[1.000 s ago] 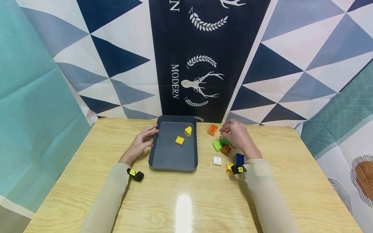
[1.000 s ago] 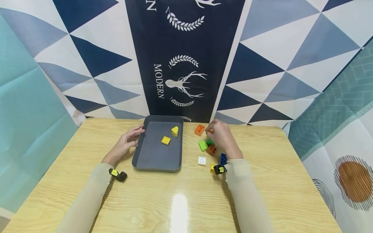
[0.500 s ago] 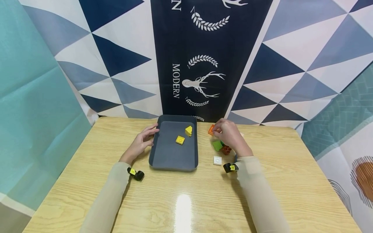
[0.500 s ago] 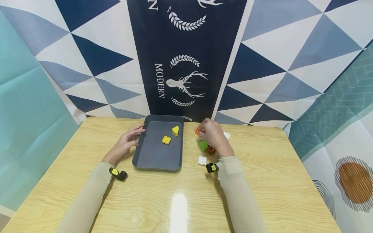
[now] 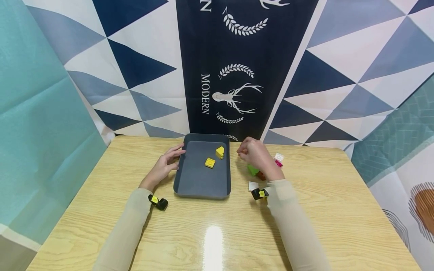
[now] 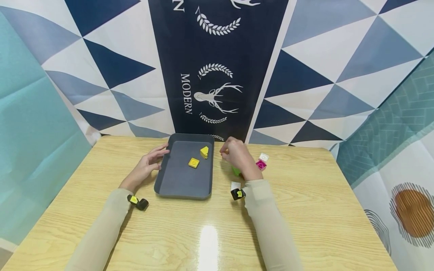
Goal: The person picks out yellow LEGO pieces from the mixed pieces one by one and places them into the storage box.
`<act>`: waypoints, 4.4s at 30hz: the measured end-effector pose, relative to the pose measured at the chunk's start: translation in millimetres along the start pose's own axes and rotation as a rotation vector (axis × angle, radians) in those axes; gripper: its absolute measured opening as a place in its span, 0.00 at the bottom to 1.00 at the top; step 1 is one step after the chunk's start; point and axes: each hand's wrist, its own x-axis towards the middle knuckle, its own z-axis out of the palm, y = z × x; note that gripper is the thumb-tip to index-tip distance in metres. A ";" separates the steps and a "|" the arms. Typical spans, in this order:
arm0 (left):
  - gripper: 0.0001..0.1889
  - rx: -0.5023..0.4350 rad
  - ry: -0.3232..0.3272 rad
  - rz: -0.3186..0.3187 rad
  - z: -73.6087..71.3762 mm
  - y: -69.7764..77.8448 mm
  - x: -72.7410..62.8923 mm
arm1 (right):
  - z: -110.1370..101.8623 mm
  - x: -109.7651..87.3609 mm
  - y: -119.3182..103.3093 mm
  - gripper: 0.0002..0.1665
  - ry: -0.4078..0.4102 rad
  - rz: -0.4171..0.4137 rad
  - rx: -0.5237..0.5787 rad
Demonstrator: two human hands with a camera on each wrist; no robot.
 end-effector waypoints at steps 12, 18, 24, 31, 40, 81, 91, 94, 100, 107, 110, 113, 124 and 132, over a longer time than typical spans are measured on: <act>0.32 -0.007 0.002 -0.005 -0.8 -0.2 -0.8 | 13.7 10.3 -21.6 0.08 -0.011 -0.038 0.028; 0.32 -0.005 0.000 -0.001 -0.8 -1.0 -0.4 | 19.0 15.4 -32.9 0.08 -0.039 -0.037 0.029; 0.31 0.002 -0.003 -0.001 -1.3 -1.0 -0.1 | 23.8 18.5 -43.2 0.08 -0.037 -0.053 0.023; 0.32 0.002 -0.003 -0.005 -1.7 -1.4 -0.5 | 28.3 20.4 -49.4 0.08 -0.035 -0.095 0.009; 0.31 0.001 0.001 -0.022 -2.5 1.4 -0.1 | 18.1 33.8 -55.2 0.06 -0.086 -0.135 -0.050; 0.33 -0.011 0.001 -0.003 -1.5 -1.2 1.4 | 22.1 61.5 -77.4 0.10 -0.479 -0.035 -0.267; 0.32 -0.007 0.002 0.002 -1.8 -0.7 1.3 | 67.7 87.5 -31.7 0.08 -0.509 -0.061 -0.281; 0.33 -0.010 0.002 0.002 -1.5 -1.0 1.3 | 93.3 103.2 -6.4 0.07 -0.499 -0.052 -0.282; 0.33 -0.006 0.004 -0.006 -0.1 -1.7 1.4 | 72.7 86.6 -35.2 0.11 -0.530 0.030 -0.241; 0.32 -0.007 0.008 -0.021 1.0 0.9 1.0 | 75.4 82.6 -35.6 0.09 -0.514 0.039 -0.237; 0.32 -0.007 0.007 -0.021 0.9 1.2 1.1 | 89.6 89.9 -19.4 0.09 -0.502 0.018 -0.232; 0.32 -0.002 0.006 -0.019 0.3 0.3 1.2 | 91.4 91.6 -20.2 0.10 -0.509 0.039 -0.234; 0.31 -0.002 0.004 -0.014 -0.7 1.2 1.4 | 104.6 96.1 -15.9 0.11 -0.473 0.045 -0.288; 0.31 0.001 0.007 -0.017 -0.1 0.2 0.9 | 131.9 110.3 8.8 0.11 -0.432 0.033 -0.251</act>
